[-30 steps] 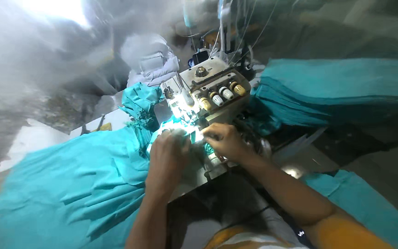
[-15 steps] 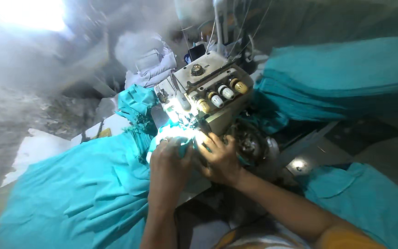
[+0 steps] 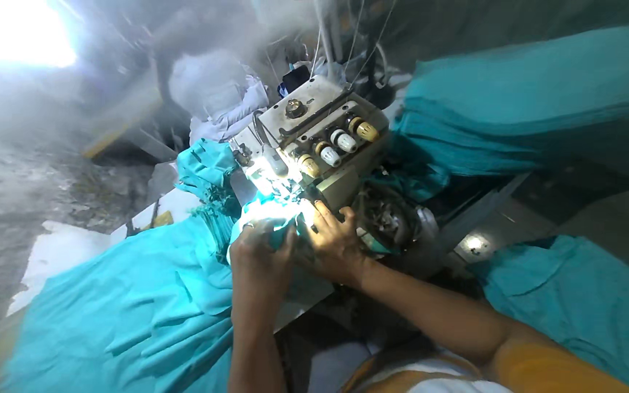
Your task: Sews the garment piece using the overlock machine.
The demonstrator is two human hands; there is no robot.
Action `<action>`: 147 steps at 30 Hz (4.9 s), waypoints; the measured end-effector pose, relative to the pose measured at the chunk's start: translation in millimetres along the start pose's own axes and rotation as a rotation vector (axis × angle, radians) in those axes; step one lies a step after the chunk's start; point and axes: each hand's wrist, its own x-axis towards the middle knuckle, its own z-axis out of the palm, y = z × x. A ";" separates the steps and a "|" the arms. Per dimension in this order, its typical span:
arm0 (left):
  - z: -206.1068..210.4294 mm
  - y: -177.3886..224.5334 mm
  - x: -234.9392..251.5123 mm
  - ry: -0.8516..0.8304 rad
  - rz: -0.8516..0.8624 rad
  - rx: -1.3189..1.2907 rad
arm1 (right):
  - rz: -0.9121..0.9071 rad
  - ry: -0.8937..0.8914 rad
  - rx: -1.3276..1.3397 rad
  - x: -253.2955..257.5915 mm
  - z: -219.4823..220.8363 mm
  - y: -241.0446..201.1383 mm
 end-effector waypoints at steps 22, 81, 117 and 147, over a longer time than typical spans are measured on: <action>2.2 -0.8 -9.1 0.022 0.049 0.018 | -0.026 -0.054 0.032 2.6 -3.2 10.9; 32.1 -45.8 13.3 -0.078 -0.309 0.041 | -0.059 -0.283 0.630 -79.1 -61.4 16.6; 67.3 -11.9 -75.9 0.394 -0.296 -0.463 | -0.147 -0.118 -0.053 33.5 -41.4 -5.8; 28.5 -97.1 18.5 -0.058 -0.340 -0.234 | 0.558 -0.785 0.872 -15.4 -74.4 38.6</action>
